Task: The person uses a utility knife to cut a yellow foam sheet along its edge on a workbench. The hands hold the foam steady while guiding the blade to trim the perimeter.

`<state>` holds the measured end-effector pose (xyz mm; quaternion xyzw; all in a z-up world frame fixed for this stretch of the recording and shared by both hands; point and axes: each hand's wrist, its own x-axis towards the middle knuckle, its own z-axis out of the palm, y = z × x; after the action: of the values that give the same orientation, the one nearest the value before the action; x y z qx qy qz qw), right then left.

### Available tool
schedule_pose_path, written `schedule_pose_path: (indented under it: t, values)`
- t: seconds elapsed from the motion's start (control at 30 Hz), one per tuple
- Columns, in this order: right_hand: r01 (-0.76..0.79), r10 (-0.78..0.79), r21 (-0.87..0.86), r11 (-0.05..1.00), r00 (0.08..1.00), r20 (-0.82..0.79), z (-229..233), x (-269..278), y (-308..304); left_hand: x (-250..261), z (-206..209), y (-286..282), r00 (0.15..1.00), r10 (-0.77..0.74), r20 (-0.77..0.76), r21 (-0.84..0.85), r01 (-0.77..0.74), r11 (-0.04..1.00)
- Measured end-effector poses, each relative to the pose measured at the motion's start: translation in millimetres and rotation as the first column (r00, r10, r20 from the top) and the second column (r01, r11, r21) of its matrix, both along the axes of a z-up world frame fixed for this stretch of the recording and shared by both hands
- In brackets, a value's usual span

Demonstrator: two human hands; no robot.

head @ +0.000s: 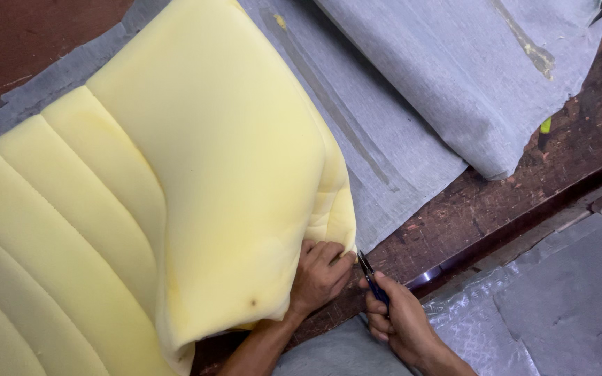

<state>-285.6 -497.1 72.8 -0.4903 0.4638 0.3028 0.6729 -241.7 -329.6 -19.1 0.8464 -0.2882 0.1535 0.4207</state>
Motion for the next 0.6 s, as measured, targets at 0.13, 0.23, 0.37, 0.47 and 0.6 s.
schedule_pose_path:
  t: [0.13,0.23,0.37,0.47,0.6]
  values:
    - [0.017,-0.017,0.006,1.0,1.0,-0.006,-2.1,0.6,-3.1,1.2,2.6,0.9,1.0,-0.01,0.009,0.016,0.01,1.0]
    - [0.032,-0.032,0.019,0.999,0.999,-0.014,-2.0,-1.0,-4.0,1.6,3.7,1.8,1.0,-0.012,0.022,0.032,0.012,0.999]
    - [0.037,-0.036,0.016,0.999,0.999,-0.017,-3.1,-1.4,-4.5,1.1,4.2,0.6,0.999,0.003,0.037,0.029,-0.004,1.0]
    - [0.029,-0.029,0.043,0.999,0.999,0.015,-5.1,-1.3,-5.6,0.2,2.9,0.6,0.999,0.009,0.046,0.03,-0.01,0.999]
    - [0.032,-0.032,0.045,0.998,0.999,-0.011,-7.7,-3.9,-6.5,0.1,1.6,0.7,0.999,0.001,0.051,0.055,-0.004,0.998]
